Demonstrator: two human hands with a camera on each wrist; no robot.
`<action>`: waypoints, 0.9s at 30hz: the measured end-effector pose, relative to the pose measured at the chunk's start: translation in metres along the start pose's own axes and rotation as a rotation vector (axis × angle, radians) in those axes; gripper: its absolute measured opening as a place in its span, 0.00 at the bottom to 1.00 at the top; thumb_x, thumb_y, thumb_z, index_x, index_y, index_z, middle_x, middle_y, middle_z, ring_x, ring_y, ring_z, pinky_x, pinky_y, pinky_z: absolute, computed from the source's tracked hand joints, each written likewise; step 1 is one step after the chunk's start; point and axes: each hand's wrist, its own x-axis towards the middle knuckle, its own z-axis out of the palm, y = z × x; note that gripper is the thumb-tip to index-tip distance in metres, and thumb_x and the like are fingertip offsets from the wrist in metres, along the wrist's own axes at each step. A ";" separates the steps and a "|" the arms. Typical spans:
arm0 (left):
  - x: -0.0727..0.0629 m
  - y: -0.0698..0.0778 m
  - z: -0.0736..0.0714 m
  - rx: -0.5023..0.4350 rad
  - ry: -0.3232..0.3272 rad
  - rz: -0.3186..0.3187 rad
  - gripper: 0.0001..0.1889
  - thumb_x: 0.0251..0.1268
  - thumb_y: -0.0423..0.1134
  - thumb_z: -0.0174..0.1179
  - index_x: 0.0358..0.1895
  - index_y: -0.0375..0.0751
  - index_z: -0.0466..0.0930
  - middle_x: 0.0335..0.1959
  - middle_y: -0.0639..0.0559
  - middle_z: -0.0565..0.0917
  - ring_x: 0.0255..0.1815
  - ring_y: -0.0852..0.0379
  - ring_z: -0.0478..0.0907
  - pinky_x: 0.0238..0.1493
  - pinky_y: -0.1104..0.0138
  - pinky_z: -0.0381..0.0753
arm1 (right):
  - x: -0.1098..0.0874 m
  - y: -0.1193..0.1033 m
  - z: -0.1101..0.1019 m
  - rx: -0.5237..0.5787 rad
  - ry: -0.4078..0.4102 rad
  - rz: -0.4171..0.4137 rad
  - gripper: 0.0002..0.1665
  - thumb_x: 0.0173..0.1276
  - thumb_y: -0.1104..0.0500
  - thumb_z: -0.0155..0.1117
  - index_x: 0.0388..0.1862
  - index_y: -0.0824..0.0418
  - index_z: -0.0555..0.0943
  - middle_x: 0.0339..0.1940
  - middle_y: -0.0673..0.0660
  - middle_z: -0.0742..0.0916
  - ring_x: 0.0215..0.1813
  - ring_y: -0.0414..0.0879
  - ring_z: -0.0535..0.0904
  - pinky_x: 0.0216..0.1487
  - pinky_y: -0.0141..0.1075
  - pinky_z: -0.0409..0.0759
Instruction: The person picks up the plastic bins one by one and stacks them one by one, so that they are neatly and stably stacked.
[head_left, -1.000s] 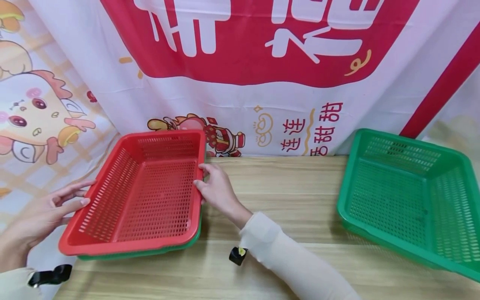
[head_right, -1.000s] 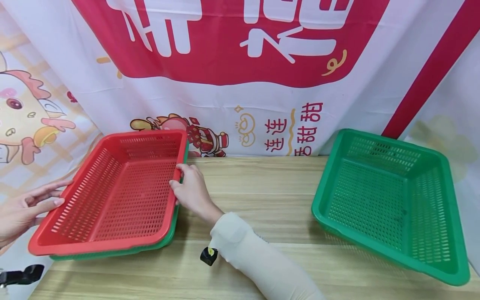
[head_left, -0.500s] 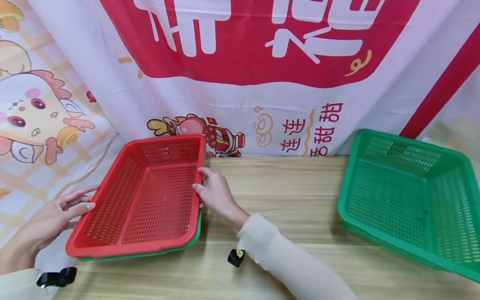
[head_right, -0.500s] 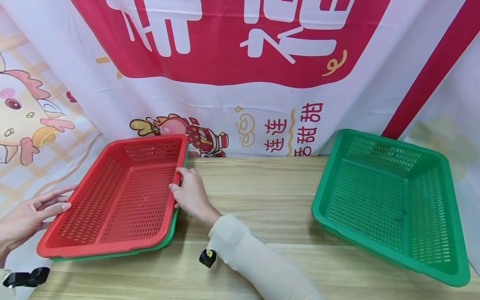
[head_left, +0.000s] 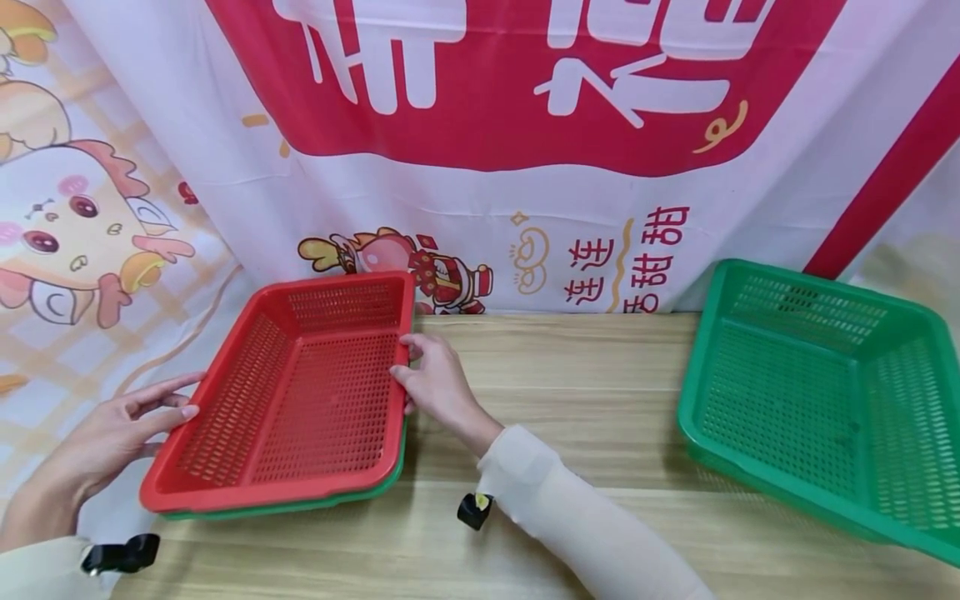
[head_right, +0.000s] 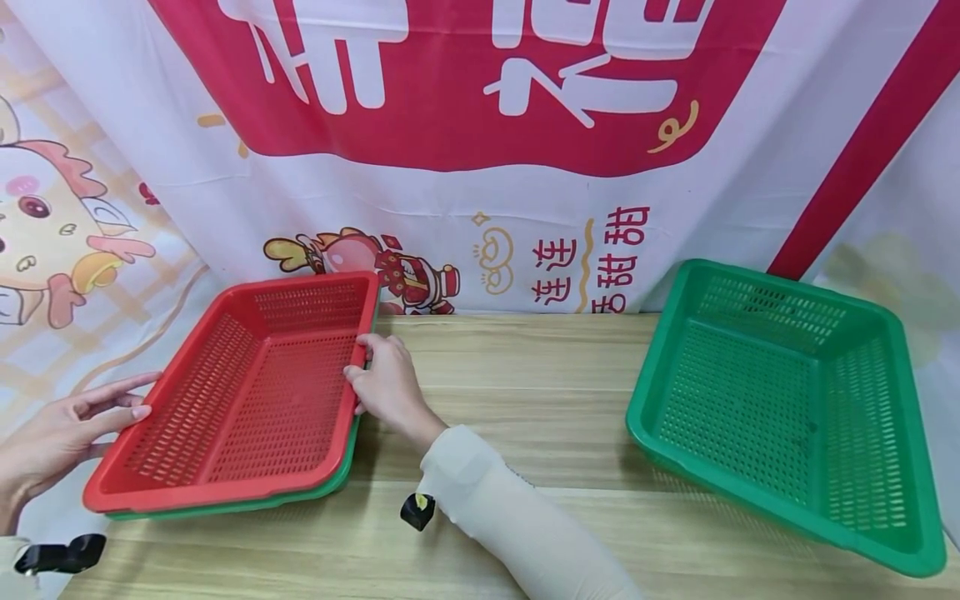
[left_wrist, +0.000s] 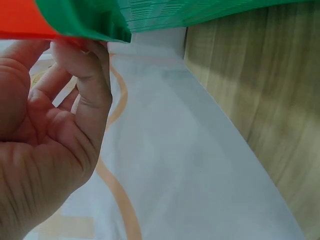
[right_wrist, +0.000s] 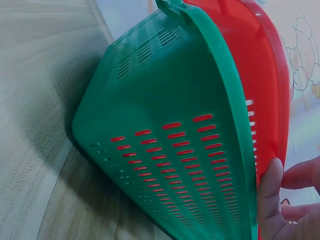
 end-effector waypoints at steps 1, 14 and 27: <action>-0.001 0.000 0.001 -0.007 0.000 -0.004 0.41 0.79 0.54 0.58 0.86 0.45 0.51 0.44 0.71 0.80 0.42 0.66 0.86 0.42 0.60 0.92 | 0.000 0.000 0.000 0.001 -0.001 0.001 0.29 0.73 0.68 0.66 0.72 0.65 0.76 0.56 0.63 0.80 0.15 0.42 0.76 0.22 0.41 0.88; -0.002 -0.004 0.003 -0.028 -0.001 0.041 0.32 0.81 0.48 0.58 0.83 0.57 0.61 0.43 0.70 0.80 0.41 0.66 0.85 0.40 0.60 0.92 | 0.000 0.004 -0.001 0.002 -0.007 0.013 0.29 0.72 0.69 0.67 0.72 0.65 0.77 0.56 0.62 0.79 0.16 0.42 0.77 0.25 0.44 0.90; 0.002 -0.017 0.003 -0.370 -0.087 0.078 0.24 0.83 0.36 0.54 0.71 0.69 0.71 0.48 0.64 0.83 0.46 0.63 0.86 0.44 0.64 0.92 | 0.002 0.014 -0.003 0.060 -0.040 0.027 0.30 0.71 0.68 0.68 0.71 0.59 0.77 0.41 0.59 0.80 0.19 0.44 0.81 0.27 0.45 0.91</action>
